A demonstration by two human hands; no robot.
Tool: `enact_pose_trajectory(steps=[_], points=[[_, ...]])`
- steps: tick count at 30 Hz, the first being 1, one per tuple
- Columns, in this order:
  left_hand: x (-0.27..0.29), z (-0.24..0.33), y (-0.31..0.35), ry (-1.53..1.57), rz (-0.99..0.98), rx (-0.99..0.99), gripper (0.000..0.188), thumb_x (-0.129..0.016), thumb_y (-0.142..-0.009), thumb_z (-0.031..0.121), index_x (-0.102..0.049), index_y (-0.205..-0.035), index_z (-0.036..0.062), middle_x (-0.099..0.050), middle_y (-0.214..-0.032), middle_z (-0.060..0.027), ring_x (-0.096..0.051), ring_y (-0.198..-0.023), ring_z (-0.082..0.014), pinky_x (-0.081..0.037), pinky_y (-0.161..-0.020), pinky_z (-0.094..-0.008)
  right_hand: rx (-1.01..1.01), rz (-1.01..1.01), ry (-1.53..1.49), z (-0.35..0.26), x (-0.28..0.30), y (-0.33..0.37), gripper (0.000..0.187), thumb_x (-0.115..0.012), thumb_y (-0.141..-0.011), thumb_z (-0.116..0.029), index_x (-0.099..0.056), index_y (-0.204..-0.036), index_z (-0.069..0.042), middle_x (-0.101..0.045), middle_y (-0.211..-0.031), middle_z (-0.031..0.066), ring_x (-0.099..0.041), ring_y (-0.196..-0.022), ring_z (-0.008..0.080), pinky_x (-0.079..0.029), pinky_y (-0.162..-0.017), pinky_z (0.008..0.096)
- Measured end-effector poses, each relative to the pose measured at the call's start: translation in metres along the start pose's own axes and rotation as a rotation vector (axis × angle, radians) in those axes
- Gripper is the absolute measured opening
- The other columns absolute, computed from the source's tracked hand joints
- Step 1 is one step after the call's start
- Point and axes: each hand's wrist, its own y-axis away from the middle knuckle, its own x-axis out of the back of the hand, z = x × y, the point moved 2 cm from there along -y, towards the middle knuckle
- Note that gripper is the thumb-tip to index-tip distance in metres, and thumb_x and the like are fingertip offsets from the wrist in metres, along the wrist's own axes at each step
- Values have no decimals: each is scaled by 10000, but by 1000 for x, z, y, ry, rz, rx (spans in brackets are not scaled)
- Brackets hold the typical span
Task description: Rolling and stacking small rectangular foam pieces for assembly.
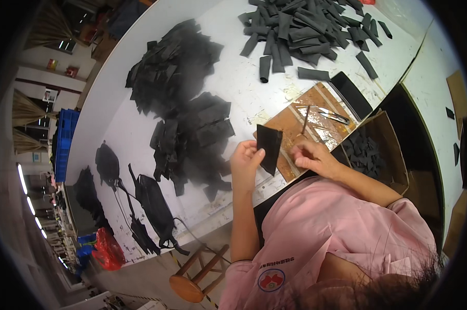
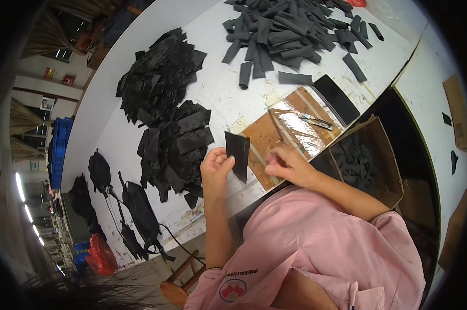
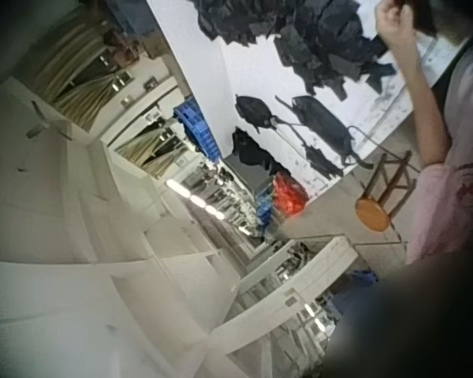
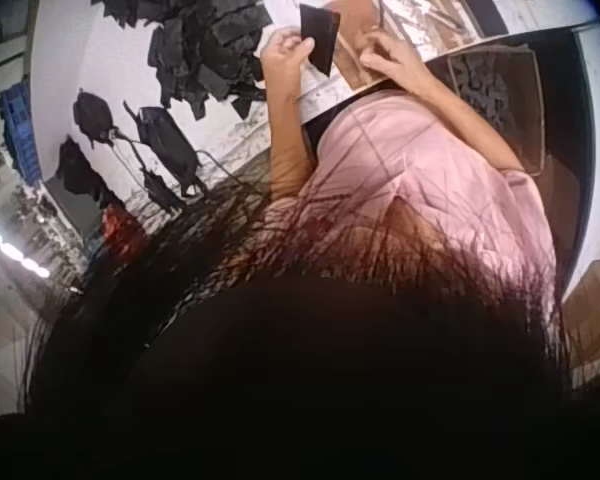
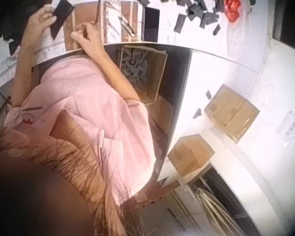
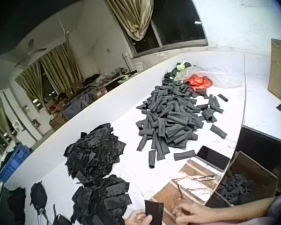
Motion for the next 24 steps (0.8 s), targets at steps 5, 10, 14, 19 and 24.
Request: enact_pose_trajectory(steps=[5, 10, 14, 19, 24], points=[[-39, 0, 17, 84, -162, 60, 269, -551, -748, -52, -453, -997, -29, -564, -877, -88, -538, -795, -117, -437, -711, -224, -21, -20, -488, -32, -6, -5, 343, -630, -754, -192, -514, -1001, 16, -523, -712, 24, -495, -627, 95, -411, -581, 224], [-59, -3, 19, -47, 112, -74, 254, -561, -760, -24, -459, -992, -29, -541, -858, -78, -522, -768, -108, -428, -696, -210, 51, 237, -117, -30, 13, -6, 140, -614, -740, -98, -573, -726, 34, -531, -637, 78, -533, -605, 150, -413, -549, 280], [-74, 12, 26, -187, 209, -140, 198, -561, -771, -3, -484, -951, -33, -521, -826, -61, -493, -720, -87, -406, -637, -195, 154, 375, 212, -30, 20, -3, 143, -644, -692, -88, -567, -697, 32, -539, -648, 114, -529, -576, 239, -408, -533, 311], [-87, 24, 34, -138, 135, 7, 131, -551, -790, 74, -516, -870, -24, -534, -734, -44, -490, -646, -78, -399, -594, -190, 289, 428, 430, -30, 22, -1, 146, -672, -634, -69, -548, -646, 6, -521, -634, 108, -514, -582, 262, -415, -536, 325], [-87, 21, 33, -10, 102, 155, 170, -543, -817, 168, -521, -821, -1, -534, -681, -19, -480, -607, -60, -380, -563, -173, 457, 428, 585, -27, 23, -2, 172, -678, -551, -17, -535, -645, -10, -513, -649, 89, -517, -627, 245, -427, -549, 320]])
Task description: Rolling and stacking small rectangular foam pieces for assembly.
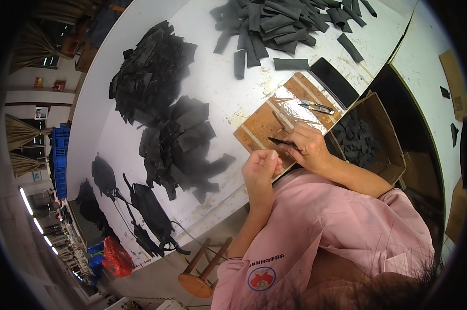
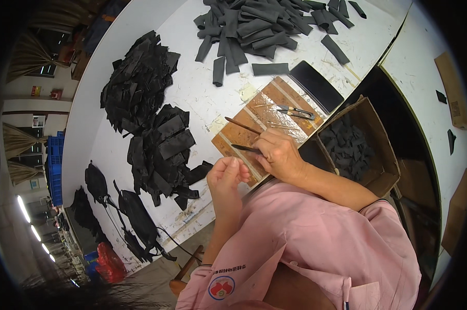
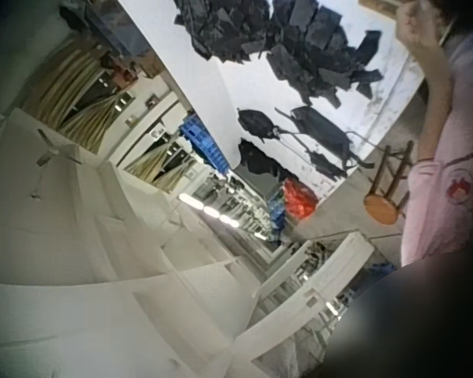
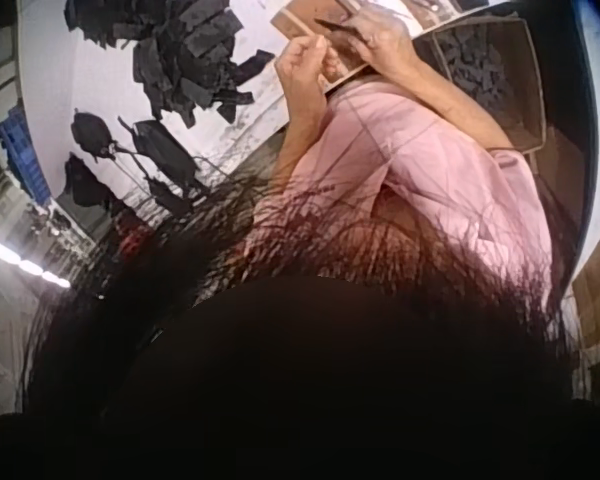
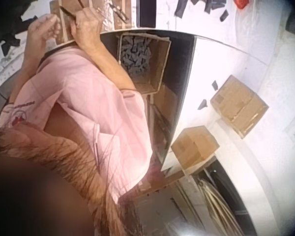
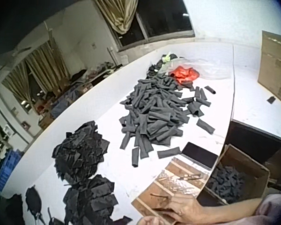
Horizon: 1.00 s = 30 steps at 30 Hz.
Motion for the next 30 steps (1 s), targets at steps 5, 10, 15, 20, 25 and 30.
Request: enact_pose_trajectory(steps=[5, 10, 15, 20, 25, 30], points=[[3, -7, -3, 84, -32, 93, 214, -543, -812, 220, -531, -753, 15, -538, -654, -27, -486, -599, -66, -382, -559, -179, 68, -50, 42, 0, 1, 0, 211, -628, -473, 29, -536, -658, -15, -506, -651, 78, -506, -636, 237, -432, -543, 318], [5, -10, -7, 118, 3, 142, 161, -536, -805, 162, -531, -752, 10, -537, -642, -33, -487, -557, -79, -384, -524, -194, 133, -55, 73, 1, 1, 1, 215, -609, -462, 20, -528, -657, -21, -486, -631, 72, -497, -624, 225, -426, -532, 318], [9, -20, -15, 78, 104, 100, 71, -528, -788, 64, -540, -774, -4, -542, -628, -31, -485, -512, -82, -382, -481, -193, 190, -169, 137, 1, 3, 1, 207, -661, -535, -73, -501, -655, -20, -465, -662, 80, -495, -630, 237, -420, -523, 311], [12, -21, -19, -233, 78, -225, 70, -571, -764, -8, -538, -822, -32, -555, -703, -29, -502, -592, -45, -401, -531, -157, -113, -267, -270, -5, 4, -7, 333, -698, -625, -256, -525, -751, -1, -485, -700, 93, -517, -654, 224, -417, -523, 283], [-1, -17, -14, -331, 109, -312, 91, -571, -737, -34, -547, -823, -16, -586, -717, -46, -544, -613, -57, -432, -527, -191, -259, -142, -523, 0, -2, -7, 193, -675, -677, -145, -577, -734, 10, -521, -642, 83, -516, -555, 192, -410, -507, 279], [-3, -15, -13, -724, 368, -753, 85, -553, -729, -48, -540, -804, -10, -550, -616, -16, -461, -465, -59, -381, -425, -216, -233, -43, -249, -9, -13, -12, 65, -566, -653, 14, -577, -716, 12, -519, -628, 104, -508, -531, 206, -402, -499, 277]])
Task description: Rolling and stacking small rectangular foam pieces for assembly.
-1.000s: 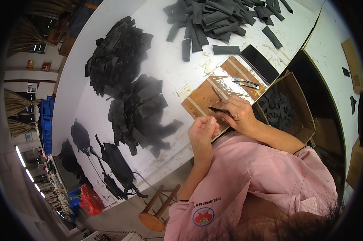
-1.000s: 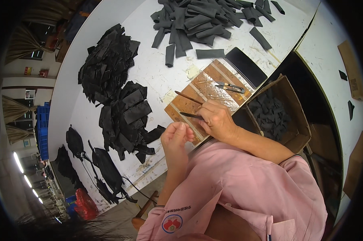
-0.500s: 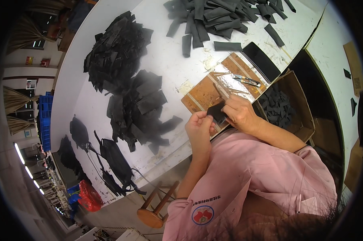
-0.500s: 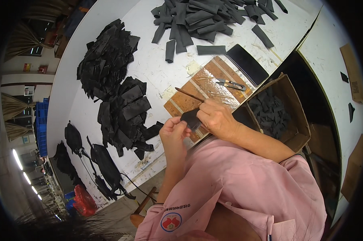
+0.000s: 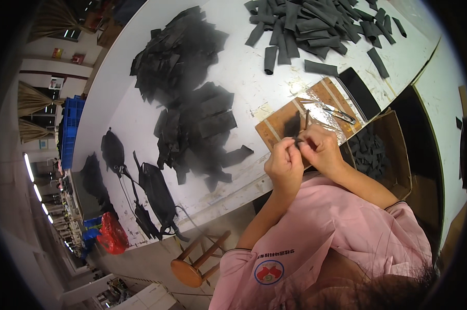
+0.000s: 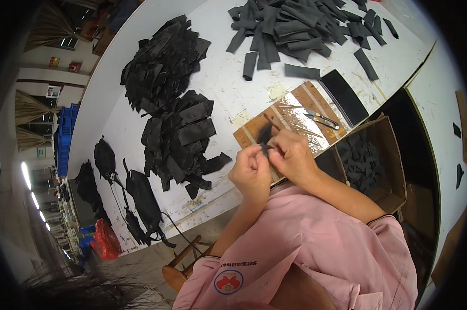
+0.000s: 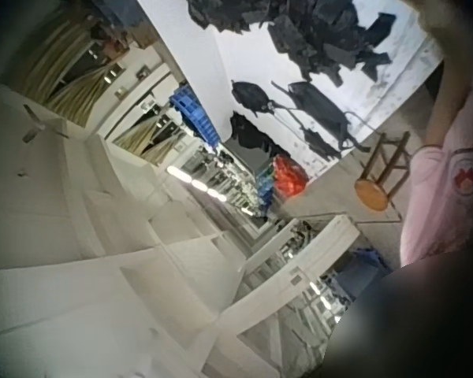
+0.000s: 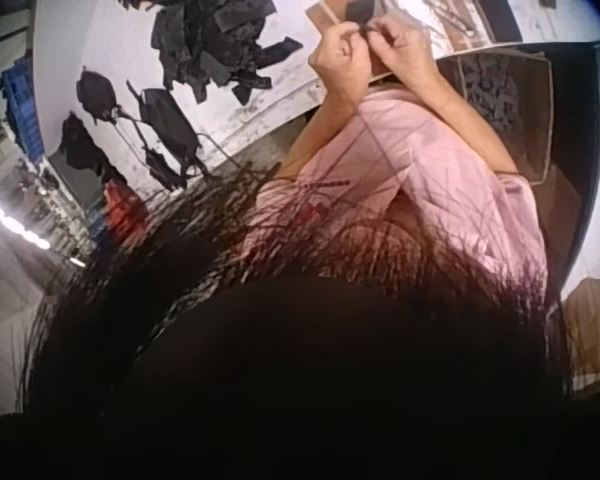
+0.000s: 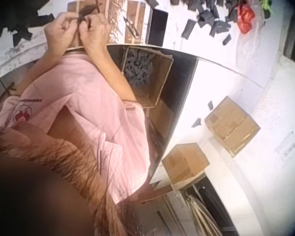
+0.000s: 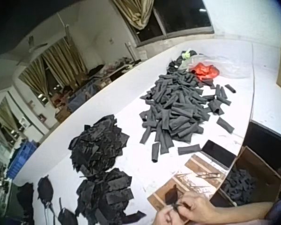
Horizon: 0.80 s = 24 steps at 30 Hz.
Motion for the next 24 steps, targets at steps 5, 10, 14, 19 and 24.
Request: enact_pose_trajectory(steps=[5, 10, 14, 19, 24], points=[[0, -18, -12, 927, -244, 667, 198, -547, -680, -83, -486, -850, 0, -543, -707, -57, -424, -501, -39, -296, -397, -195, -190, 5, -101, 19, 4, -3, 106, -575, -637, 27, -581, -743, 20, -507, -615, 50, -474, -528, 101, -382, -494, 223], [-6, -15, -13, 960, -300, 667, 191, -503, -692, -90, -491, -863, -9, -544, -685, -53, -449, -536, -41, -315, -432, -176, -653, -234, -923, 30, 0, 1, 44, -615, -705, -24, -591, -738, -7, -512, -654, -8, -422, -521, 58, -339, -484, 175], [-7, -10, -16, 406, -37, 210, 205, -486, -696, -93, -512, -888, -27, -565, -702, -53, -481, -539, -48, -353, -449, -178, -718, -394, -1113, 22, -3, 1, 132, -606, -772, -145, -548, -745, -30, -475, -640, -18, -380, -510, 48, -309, -457, 167], [2, -12, -18, 836, -221, 537, 256, -499, -706, -68, -483, -959, -43, -593, -810, -117, -529, -625, -80, -408, -531, -179, -658, -321, -962, 16, 1, -5, 190, -586, -800, -220, -519, -709, -68, -453, -630, -32, -381, -515, 45, -304, -462, 167], [21, 18, -24, 1461, -699, 760, 393, -556, -682, -50, -425, -1052, -61, -582, -807, -104, -539, -662, -115, -412, -558, -185, -392, -421, -1083, -4, 17, -6, 189, -564, -813, -201, -525, -717, -43, -484, -753, -19, -444, -619, 57, -367, -576, 187]])
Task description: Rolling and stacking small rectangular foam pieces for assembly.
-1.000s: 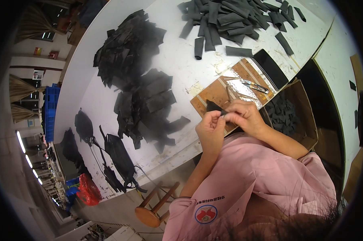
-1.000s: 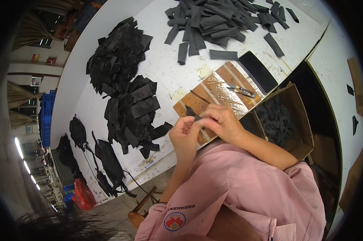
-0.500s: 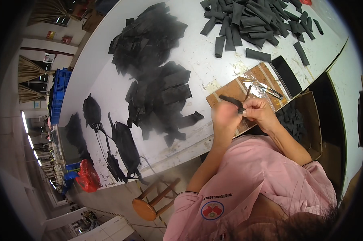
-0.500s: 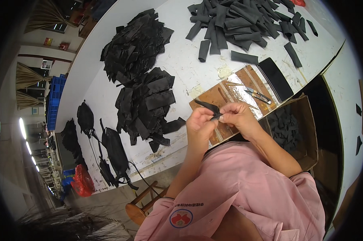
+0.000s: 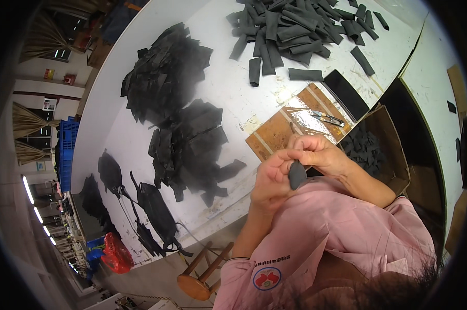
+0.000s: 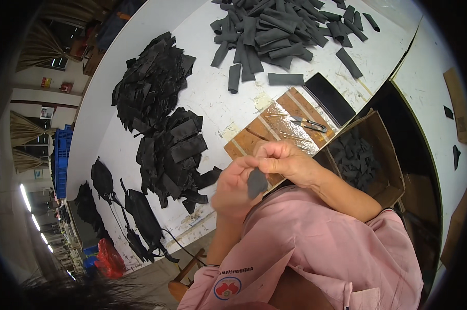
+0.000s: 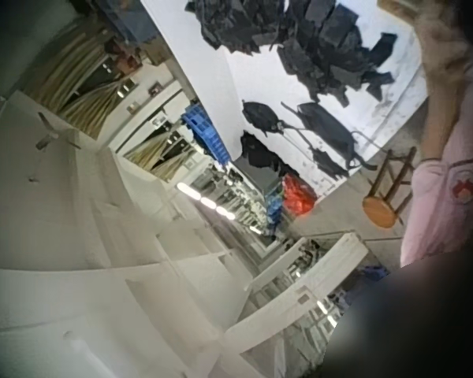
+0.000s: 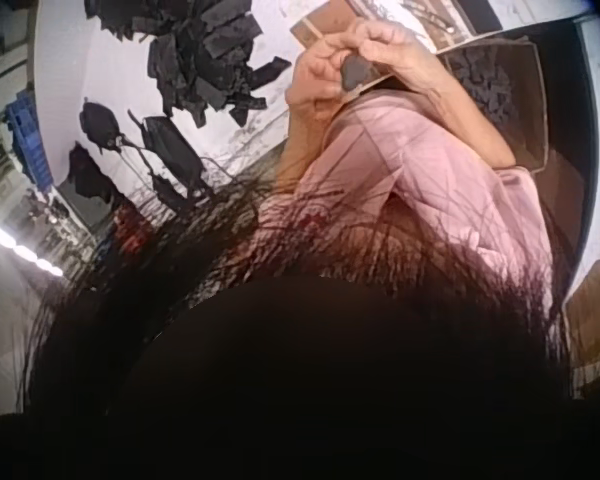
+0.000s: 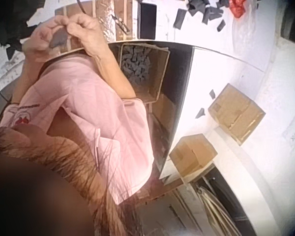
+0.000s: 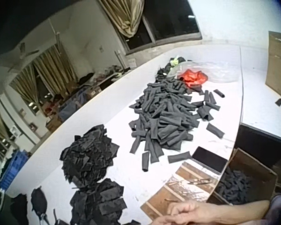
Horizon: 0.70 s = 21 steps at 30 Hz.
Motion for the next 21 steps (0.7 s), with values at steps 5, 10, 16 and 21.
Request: enact_pose_trajectory(steps=[5, 10, 16, 21], points=[[-16, -5, -2, -763, 391, -250, 309, -573, -741, -36, -478, -1033, -58, -551, -868, -104, -514, -653, -77, -397, -530, -165, 88, 154, 113, -15, -2, 0, 169, -564, -803, -168, -511, -730, -25, -515, -833, 47, -478, -675, 103, -386, -577, 202], [-21, -9, -7, -960, 437, -612, 140, -544, -770, -47, -529, -905, -15, -569, -837, -69, -491, -620, -56, -402, -527, -162, 508, 185, 869, -44, -19, 0, 106, -555, -769, -77, -497, -728, 1, -513, -752, 93, -512, -623, 181, -406, -545, 264], [-29, 5, -11, -857, 433, -684, 116, -544, -782, -30, -490, -885, -30, -523, -776, -73, -476, -564, -48, -389, -503, -141, 462, 227, 952, -58, -24, -2, 128, -551, -773, -97, -485, -722, 1, -510, -717, 96, -496, -610, 207, -398, -556, 268], [-53, 27, -20, 332, -275, -74, 122, -498, -801, 14, -390, -858, 9, -538, -723, -95, -473, -446, -65, -364, -381, -173, 145, 97, 467, -80, -35, -7, 183, -541, -806, -158, -492, -728, 1, -503, -665, 56, -474, -612, 130, -390, -576, 252]])
